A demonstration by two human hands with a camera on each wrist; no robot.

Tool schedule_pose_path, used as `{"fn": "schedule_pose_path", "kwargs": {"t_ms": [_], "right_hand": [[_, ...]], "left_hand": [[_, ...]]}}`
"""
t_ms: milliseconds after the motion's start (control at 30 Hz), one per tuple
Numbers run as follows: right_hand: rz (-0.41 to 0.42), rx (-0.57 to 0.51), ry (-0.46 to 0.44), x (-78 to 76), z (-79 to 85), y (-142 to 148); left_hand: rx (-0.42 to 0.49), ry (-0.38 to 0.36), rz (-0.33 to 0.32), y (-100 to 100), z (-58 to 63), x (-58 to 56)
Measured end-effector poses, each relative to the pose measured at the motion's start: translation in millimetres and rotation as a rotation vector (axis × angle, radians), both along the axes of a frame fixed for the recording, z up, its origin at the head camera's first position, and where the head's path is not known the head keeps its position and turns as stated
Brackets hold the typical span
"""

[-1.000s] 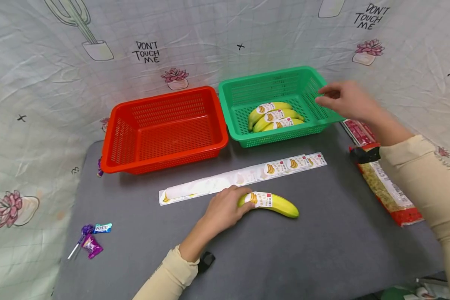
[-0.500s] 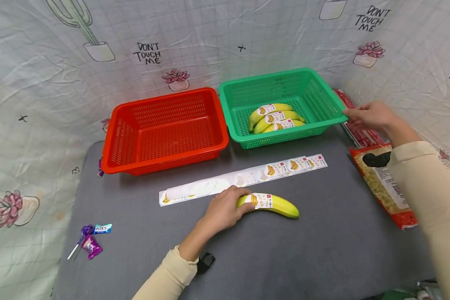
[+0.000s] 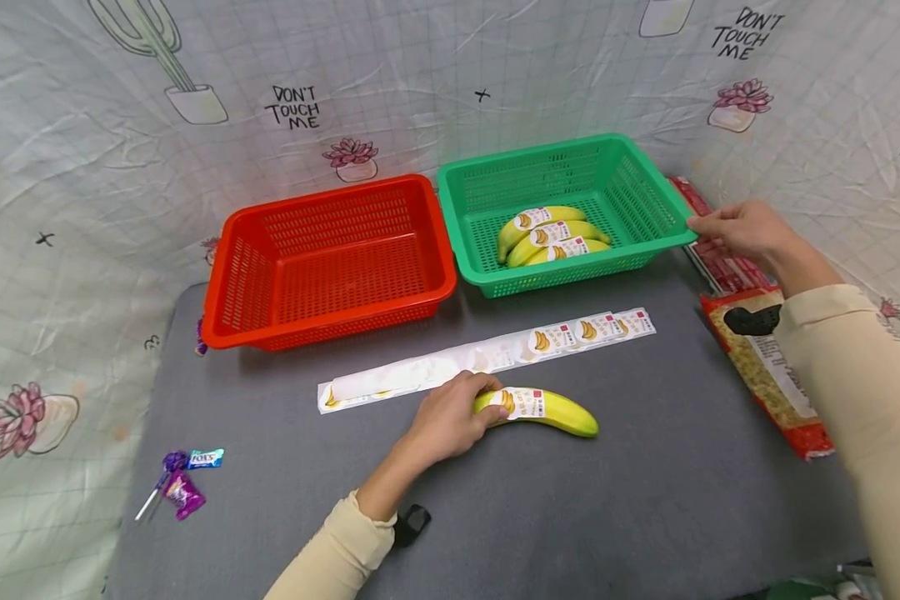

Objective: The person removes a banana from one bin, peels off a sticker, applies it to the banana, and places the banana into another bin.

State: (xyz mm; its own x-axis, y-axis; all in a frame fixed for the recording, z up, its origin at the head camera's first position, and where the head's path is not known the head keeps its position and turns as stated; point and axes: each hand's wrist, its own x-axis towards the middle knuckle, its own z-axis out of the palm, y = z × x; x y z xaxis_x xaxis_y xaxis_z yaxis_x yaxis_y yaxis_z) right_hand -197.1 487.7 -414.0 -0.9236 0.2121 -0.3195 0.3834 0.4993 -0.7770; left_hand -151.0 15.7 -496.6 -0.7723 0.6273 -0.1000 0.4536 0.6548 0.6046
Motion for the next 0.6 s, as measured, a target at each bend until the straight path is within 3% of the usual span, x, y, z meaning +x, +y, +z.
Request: {"fn": "schedule_pose_path", "kwargs": {"t_ms": [133,300,433,600], "right_hand": [[-0.001,0.018,0.004,2.1,-0.9,3.3],[0.004,0.057,0.012,3.6,-2.3,2.8],[0.007,0.083,0.015,2.1,-3.2,-0.1],[-0.008,0.102,0.013,1.8,-1.9,-1.1]], "left_hand": [[0.022,0.017,0.023,3.3,10.9,-0.5],[0.133,0.067,0.035,11.9,43.9,-11.6],[0.250,0.073,0.050,27.6,78.8,-34.4],[0.298,0.047,0.089,65.1,115.0,-79.2]]}}
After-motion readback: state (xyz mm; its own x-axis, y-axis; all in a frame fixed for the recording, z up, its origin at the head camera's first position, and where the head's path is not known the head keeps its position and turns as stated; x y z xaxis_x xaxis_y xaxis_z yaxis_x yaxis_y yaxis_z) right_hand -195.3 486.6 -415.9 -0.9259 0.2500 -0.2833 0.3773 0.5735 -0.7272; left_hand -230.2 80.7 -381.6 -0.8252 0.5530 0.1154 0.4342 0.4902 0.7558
